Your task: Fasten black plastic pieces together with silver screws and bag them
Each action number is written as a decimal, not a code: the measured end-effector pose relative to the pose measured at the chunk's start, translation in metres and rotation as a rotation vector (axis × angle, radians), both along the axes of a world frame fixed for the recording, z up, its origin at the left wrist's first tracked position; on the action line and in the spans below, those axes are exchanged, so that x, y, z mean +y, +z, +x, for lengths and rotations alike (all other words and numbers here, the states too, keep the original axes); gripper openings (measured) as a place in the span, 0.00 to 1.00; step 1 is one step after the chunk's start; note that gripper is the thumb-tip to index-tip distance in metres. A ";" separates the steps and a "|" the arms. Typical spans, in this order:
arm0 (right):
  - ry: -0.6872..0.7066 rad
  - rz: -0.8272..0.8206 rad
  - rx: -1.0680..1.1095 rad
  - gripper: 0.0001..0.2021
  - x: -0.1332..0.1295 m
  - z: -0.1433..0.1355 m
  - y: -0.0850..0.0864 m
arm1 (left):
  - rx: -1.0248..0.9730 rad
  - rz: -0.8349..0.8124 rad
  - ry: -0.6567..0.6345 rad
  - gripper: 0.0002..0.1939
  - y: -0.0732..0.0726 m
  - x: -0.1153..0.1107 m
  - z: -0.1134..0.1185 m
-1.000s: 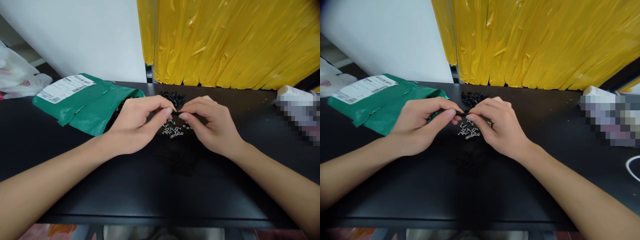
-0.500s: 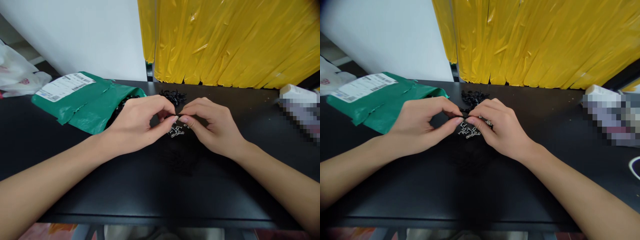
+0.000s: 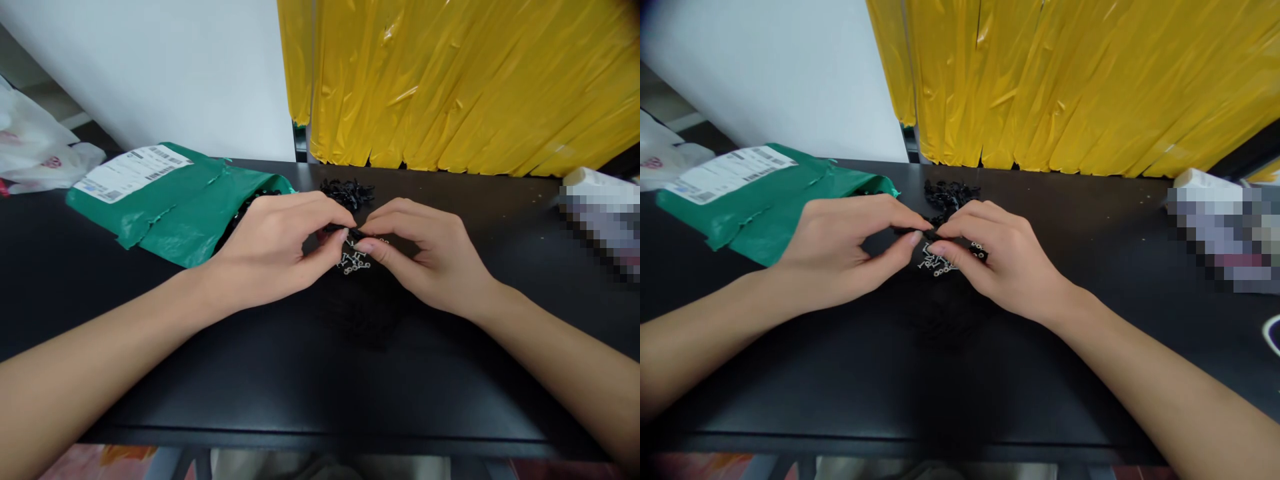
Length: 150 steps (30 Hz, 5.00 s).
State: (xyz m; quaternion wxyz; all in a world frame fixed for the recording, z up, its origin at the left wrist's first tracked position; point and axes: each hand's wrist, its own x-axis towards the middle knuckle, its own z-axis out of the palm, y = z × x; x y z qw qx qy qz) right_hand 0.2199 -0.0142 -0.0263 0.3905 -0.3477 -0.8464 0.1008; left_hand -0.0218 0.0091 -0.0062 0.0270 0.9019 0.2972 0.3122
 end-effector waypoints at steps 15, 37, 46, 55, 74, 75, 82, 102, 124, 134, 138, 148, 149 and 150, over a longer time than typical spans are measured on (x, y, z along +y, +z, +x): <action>0.030 0.028 -0.038 0.05 0.001 0.001 -0.003 | 0.047 -0.083 0.003 0.09 0.001 0.002 -0.001; 0.068 0.067 -0.024 0.05 0.005 0.004 -0.007 | 0.073 -0.098 -0.105 0.11 0.001 0.007 -0.006; 0.072 0.078 -0.029 0.04 0.004 0.005 -0.007 | 0.083 -0.098 -0.113 0.11 -0.001 0.007 -0.007; 0.091 0.074 -0.035 0.05 0.004 0.004 -0.006 | 0.090 -0.089 -0.144 0.10 -0.002 0.008 -0.006; 0.096 0.055 -0.044 0.07 0.002 0.004 -0.004 | 0.089 -0.074 -0.171 0.08 -0.003 0.006 -0.006; 0.097 0.053 -0.047 0.07 0.002 0.003 -0.004 | 0.088 -0.076 -0.169 0.08 -0.003 0.006 -0.006; 0.101 0.059 -0.058 0.06 0.002 0.003 -0.005 | 0.114 -0.073 -0.116 0.06 -0.001 0.006 -0.004; 0.105 0.039 -0.070 0.06 0.002 0.004 -0.004 | 0.110 -0.079 -0.114 0.06 0.001 0.005 -0.003; 0.099 0.041 -0.091 0.04 0.001 0.004 -0.001 | 0.115 -0.090 -0.127 0.07 0.001 0.005 -0.004; 0.095 0.033 -0.099 0.05 0.001 0.004 -0.001 | 0.118 -0.100 -0.117 0.07 -0.001 0.004 -0.003; 0.097 0.036 -0.091 0.05 0.000 0.004 -0.001 | 0.121 -0.088 -0.132 0.08 0.000 0.005 -0.004; 0.101 0.037 -0.077 0.05 0.001 0.003 -0.003 | 0.133 -0.101 -0.127 0.07 0.000 0.005 -0.004; 0.101 0.036 -0.079 0.05 0.000 0.003 -0.002 | 0.133 -0.100 -0.127 0.07 0.000 0.005 -0.004; 0.101 0.035 -0.082 0.06 0.000 0.003 -0.002 | 0.132 -0.099 -0.129 0.08 0.000 0.005 -0.004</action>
